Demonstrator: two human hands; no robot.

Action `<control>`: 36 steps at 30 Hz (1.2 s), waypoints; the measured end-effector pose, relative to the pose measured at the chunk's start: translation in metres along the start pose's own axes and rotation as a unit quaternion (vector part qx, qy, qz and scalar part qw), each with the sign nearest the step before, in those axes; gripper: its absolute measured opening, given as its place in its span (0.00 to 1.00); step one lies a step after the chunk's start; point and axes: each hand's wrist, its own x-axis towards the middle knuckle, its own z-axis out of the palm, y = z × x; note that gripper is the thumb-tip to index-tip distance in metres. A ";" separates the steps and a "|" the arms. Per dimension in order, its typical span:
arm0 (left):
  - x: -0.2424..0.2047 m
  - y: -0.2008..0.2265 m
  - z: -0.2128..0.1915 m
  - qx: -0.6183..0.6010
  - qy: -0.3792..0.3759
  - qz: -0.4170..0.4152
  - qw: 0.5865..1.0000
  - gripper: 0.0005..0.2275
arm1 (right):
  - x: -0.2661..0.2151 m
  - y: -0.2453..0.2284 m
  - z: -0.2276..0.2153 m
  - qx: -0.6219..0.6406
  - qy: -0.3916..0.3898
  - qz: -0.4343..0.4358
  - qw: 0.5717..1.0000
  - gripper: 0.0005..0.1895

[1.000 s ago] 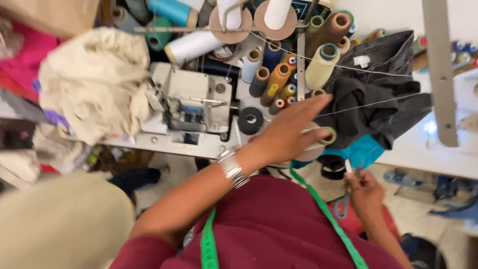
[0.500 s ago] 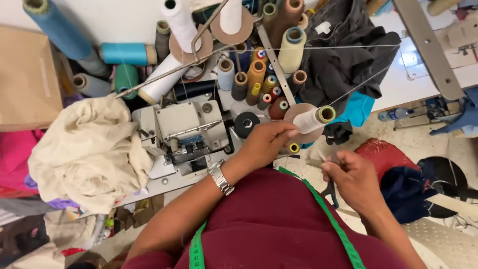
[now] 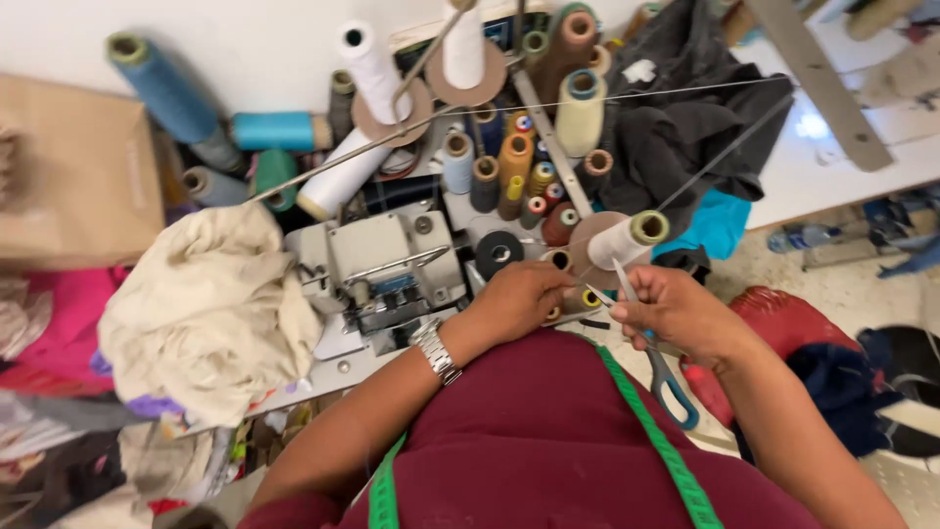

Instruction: Threading a professional sewing machine with multiple spools of thread

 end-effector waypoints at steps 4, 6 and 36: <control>0.002 -0.026 0.018 0.031 0.009 0.034 0.999 0.06 | 0.014 0.013 0.002 -0.011 -0.032 -0.001 0.999 0.10; 0.004 -0.021 0.019 0.034 0.024 0.040 0.998 0.06 | 0.023 0.002 0.012 -0.023 -0.039 -0.010 0.999 0.08; 0.119 -0.064 -0.341 0.031 0.062 -0.035 0.997 0.51 | -0.054 -0.026 0.106 -0.333 0.037 -0.176 0.926 0.16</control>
